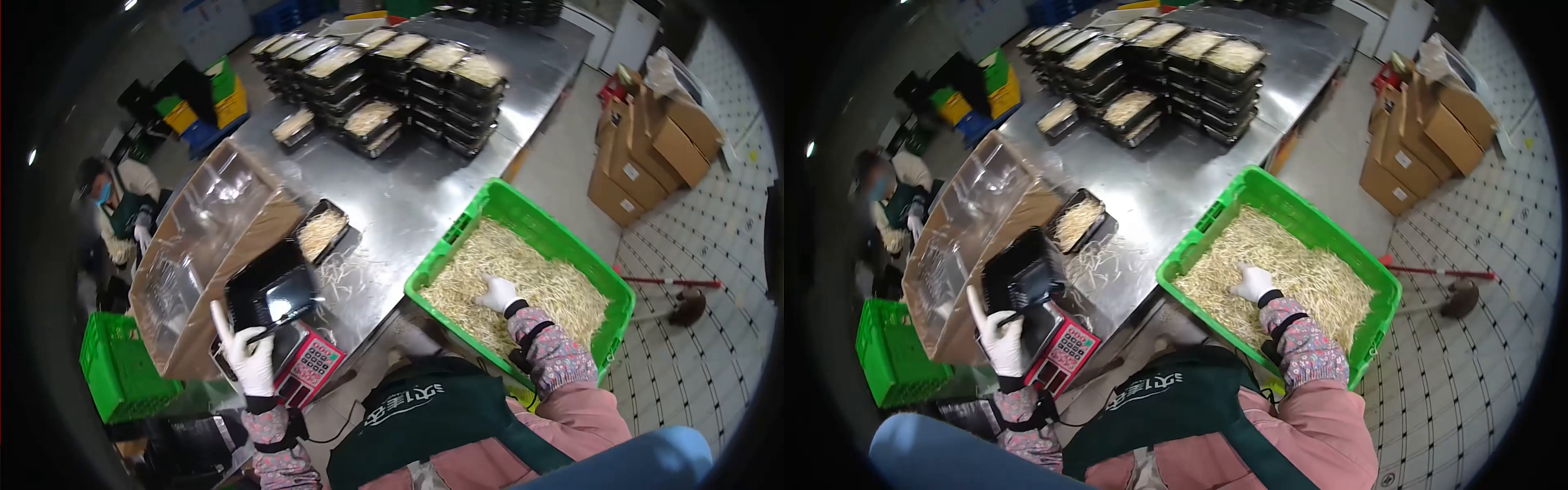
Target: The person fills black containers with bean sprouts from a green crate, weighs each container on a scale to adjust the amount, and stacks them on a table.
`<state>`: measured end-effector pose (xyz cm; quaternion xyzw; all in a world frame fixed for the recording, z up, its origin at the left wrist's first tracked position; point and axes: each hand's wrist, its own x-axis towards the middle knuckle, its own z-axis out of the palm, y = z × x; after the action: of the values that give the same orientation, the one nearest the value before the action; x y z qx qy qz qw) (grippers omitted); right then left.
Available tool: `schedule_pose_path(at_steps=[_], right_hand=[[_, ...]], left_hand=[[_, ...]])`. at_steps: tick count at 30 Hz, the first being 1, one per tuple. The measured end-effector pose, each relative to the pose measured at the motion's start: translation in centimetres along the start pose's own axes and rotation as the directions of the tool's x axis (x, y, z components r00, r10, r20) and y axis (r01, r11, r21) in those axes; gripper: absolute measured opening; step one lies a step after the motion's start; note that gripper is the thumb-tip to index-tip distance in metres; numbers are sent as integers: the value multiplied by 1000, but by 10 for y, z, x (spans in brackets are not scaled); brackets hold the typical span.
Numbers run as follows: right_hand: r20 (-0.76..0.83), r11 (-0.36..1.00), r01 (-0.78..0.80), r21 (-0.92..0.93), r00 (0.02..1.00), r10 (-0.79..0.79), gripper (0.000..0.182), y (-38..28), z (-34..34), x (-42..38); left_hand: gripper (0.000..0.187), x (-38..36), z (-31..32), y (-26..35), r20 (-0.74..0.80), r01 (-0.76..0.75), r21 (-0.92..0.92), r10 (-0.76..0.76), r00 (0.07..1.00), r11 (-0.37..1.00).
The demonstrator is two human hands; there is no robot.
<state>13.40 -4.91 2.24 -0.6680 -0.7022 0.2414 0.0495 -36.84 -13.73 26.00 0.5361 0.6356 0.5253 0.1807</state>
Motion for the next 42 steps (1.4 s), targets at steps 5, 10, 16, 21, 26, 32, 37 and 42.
schedule_pose_path(at_steps=[5, 10, 16, 21, 26, 32, 37, 42], right_hand=[[55, 614, -144, 776, 985, 162, 71, 39, -42, -26], [122, 395, -152, 906, 987, 100, 63, 44, -155, -77], [157, 527, -62, 848, 978, -137, 61, 1, -205, -97], [-174, 975, 143, -170, 970, -173, 70, -18, -155, -87], [-177, 945, 310, 99, 941, -290, 81, -20, -173, -91], [-262, 923, 351, 156, 916, -304, 74, -26, -213, -97], [-231, 921, 362, -146, 893, -387, 66, -47, -128, -78], [-137, 846, 528, 70, 846, -516, 65, -66, -167, -67]], left_hand=[[19, -2, 142, 7, 341, -169, -161, 216, 915, 972], [20, -24, 246, 18, 651, -9, -202, 141, 746, 979], [15, -68, 332, 54, 809, -382, -240, 401, 428, 892], [14, -106, 359, 64, 834, -149, -328, 360, 419, 933], [18, -103, 352, 54, 764, 47, -310, 219, 607, 950], [17, -96, 338, 20, 631, 41, -391, 236, 739, 920], [19, -94, 333, 25, 578, 4, -426, 269, 770, 905], [23, -85, 312, 25, 493, 90, -581, 262, 829, 809]])
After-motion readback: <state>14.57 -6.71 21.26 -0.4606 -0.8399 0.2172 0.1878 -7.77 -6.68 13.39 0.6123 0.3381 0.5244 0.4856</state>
